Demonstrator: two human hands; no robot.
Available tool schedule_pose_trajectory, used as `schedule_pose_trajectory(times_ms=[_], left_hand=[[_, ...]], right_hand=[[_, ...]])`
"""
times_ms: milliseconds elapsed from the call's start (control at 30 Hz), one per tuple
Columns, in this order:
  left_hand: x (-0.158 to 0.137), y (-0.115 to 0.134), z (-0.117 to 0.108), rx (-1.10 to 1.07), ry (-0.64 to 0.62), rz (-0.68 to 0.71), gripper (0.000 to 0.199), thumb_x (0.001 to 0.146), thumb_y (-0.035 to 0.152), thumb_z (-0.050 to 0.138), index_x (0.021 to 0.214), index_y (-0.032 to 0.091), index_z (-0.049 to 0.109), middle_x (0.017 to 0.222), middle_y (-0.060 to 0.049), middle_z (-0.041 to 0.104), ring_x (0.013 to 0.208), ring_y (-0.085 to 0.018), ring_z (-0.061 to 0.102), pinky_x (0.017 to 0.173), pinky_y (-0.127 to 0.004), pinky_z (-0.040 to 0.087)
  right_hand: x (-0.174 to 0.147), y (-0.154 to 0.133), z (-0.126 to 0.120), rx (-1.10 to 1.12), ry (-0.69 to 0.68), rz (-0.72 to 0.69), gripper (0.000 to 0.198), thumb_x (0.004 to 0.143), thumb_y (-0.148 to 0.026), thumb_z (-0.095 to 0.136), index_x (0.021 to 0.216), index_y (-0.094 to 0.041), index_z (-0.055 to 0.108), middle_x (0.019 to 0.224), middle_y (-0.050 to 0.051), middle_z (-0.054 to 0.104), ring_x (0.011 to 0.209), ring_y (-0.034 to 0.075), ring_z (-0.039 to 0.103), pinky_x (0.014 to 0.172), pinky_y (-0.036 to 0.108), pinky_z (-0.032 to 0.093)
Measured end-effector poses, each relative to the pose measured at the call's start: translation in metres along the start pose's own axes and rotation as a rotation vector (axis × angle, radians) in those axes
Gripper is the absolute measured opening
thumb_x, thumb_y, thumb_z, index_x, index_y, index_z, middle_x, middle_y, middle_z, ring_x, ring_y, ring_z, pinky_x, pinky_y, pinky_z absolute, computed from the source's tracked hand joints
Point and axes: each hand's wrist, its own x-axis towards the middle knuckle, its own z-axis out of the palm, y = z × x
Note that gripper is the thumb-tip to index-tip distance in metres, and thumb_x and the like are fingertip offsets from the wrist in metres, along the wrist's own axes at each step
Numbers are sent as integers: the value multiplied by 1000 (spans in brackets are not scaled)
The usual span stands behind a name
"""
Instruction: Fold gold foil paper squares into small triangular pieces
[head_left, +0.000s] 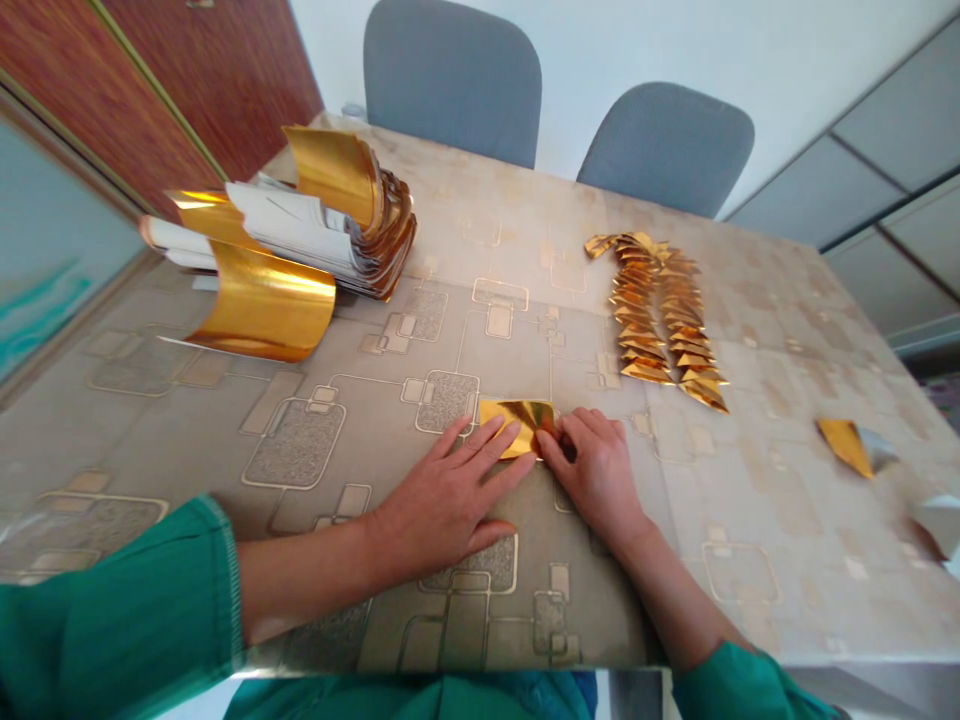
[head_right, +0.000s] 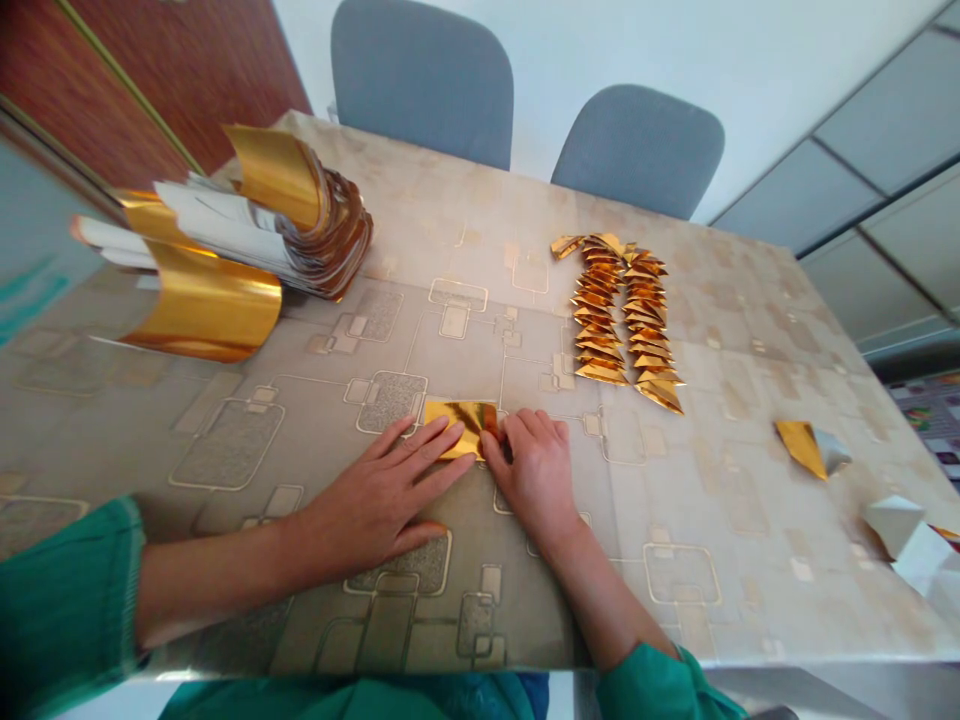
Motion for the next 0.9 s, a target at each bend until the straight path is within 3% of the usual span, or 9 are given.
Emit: schedule_pose_trajectory(times_ms=[200,900], left_hand=[[0,0,-1,6,3,-8,71,92,60,56,145,15,44,157,-17,35,145,-34,33,118,-52,20],[2,0,-1,8,-33,-24,70,91,62,56,145,20,45,158,-17,33,146,-35,31,118,-52,21]], right_hand=[[1,-2,1,-16,23,7,29,95,-31,57,67,-22,50,70,1,58,71,17,52,71,32,30],[3,-5,1,-128,17,-5,29,94,-30,57,67,-22,52,69,2,60,72,19,52,70,33,26]])
